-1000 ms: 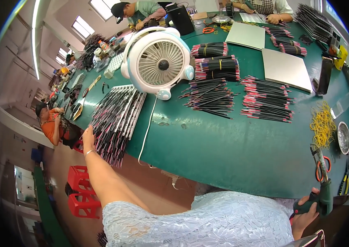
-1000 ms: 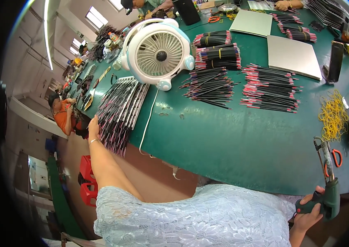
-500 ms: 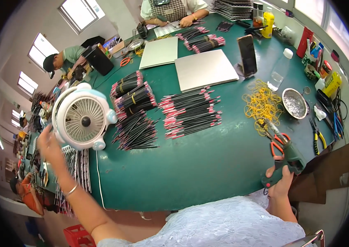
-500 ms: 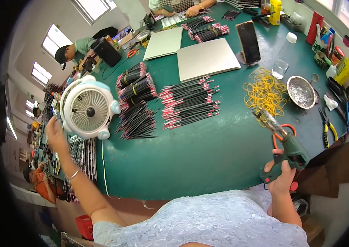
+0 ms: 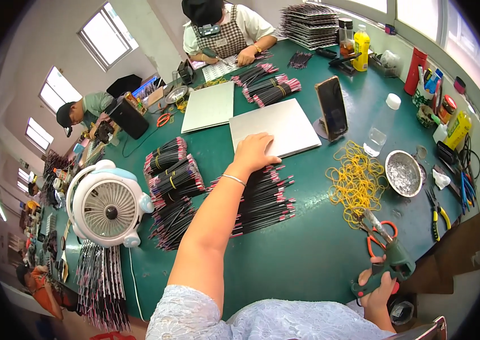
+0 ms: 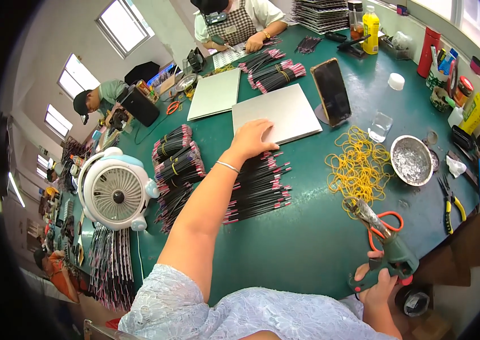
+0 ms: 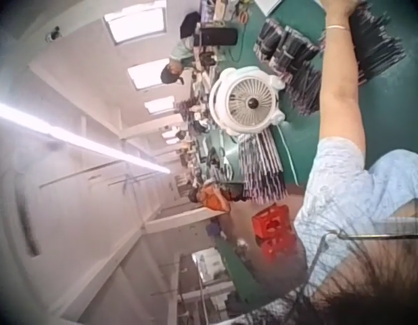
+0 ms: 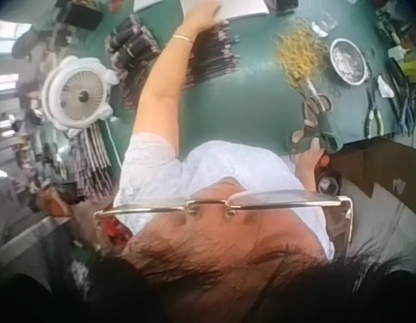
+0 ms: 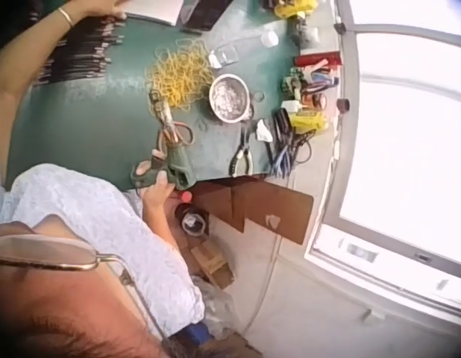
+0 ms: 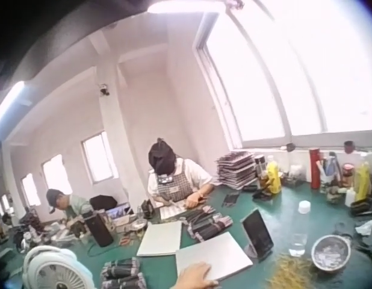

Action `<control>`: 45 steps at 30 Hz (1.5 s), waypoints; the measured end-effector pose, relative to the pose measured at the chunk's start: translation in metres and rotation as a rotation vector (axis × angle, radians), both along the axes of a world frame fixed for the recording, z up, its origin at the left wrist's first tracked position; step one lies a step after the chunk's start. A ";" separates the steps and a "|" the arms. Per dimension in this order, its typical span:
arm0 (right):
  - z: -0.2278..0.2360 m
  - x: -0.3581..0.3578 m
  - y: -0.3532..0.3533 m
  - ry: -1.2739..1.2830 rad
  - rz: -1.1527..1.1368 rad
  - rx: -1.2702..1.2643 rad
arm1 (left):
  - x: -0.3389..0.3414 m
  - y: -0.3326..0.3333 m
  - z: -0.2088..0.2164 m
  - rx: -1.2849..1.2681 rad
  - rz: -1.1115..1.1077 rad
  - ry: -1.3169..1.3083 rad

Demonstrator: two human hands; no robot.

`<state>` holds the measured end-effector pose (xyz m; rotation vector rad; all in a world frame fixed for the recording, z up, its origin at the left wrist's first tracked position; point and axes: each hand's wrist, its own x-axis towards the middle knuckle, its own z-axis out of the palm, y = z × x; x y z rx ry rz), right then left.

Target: The person solders wires onto a circuit board using a handheld soldering tool, sets the board aside, and solders wires onto another circuit board.

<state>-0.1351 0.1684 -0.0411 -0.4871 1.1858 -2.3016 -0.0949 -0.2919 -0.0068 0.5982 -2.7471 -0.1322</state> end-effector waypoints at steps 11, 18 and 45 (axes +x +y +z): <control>0.007 0.001 -0.010 0.001 -0.068 0.059 | 0.000 0.021 0.001 -0.257 -0.091 0.146; 0.015 0.001 -0.007 -0.030 0.008 0.075 | 0.006 -0.003 0.051 -0.680 0.071 0.420; 0.014 -0.016 0.006 -0.150 0.035 -0.082 | 0.143 0.217 -0.007 0.295 0.182 0.017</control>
